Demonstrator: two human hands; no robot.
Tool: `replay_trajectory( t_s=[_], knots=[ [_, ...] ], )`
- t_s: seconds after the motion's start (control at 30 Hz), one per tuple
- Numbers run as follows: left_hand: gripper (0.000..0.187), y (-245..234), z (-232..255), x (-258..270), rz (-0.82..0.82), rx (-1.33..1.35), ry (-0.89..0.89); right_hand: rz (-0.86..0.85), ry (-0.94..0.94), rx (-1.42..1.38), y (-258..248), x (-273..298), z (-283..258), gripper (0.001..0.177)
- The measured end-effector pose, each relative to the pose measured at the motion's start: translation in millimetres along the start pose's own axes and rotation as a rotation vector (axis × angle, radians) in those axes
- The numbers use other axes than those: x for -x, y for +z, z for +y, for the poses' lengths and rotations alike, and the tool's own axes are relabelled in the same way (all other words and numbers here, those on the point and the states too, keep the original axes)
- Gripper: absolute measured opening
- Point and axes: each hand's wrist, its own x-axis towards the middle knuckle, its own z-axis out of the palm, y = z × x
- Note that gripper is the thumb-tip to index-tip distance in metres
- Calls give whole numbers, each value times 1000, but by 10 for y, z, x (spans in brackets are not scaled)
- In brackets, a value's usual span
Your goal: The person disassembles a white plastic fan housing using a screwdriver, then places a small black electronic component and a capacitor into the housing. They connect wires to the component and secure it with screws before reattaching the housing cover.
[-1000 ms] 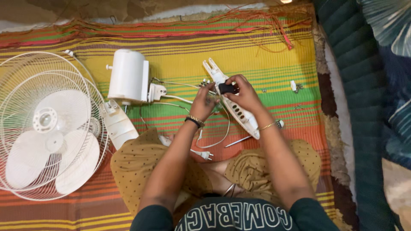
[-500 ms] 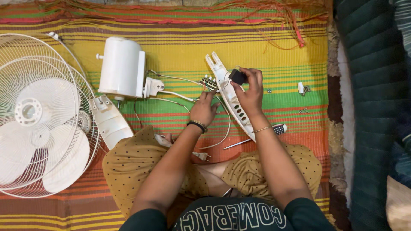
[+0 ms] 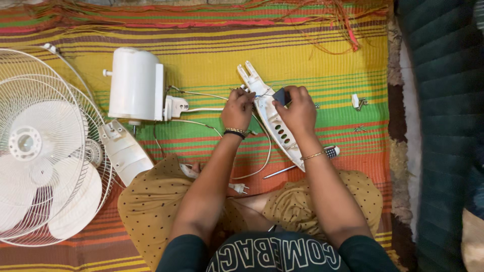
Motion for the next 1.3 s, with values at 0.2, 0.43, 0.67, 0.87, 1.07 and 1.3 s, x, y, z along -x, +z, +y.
replay_trajectory(
  t_s=[0.2,0.43,0.67,0.87,1.07,1.3],
  knots=[
    [17,14,-23,-58,-25,-6,6,-96,-35,53,177,71,-53,35],
    [14,9,-9,-108,-50,13,-31,-204,75,-15,328,99,60,22],
    [21,6,-9,-96,-102,30,36,-171,134,-36,263,73,46,16],
    [19,4,14,-106,-144,39,35,-53,-99,21,214,22,135,13],
    [20,-56,122,-114,-132,63,78,-173,10,-301,241,-60,339,13],
    [48,-275,293,-144,-478,91,208,-264,-77,-388,-10,-163,320,10]
  ],
)
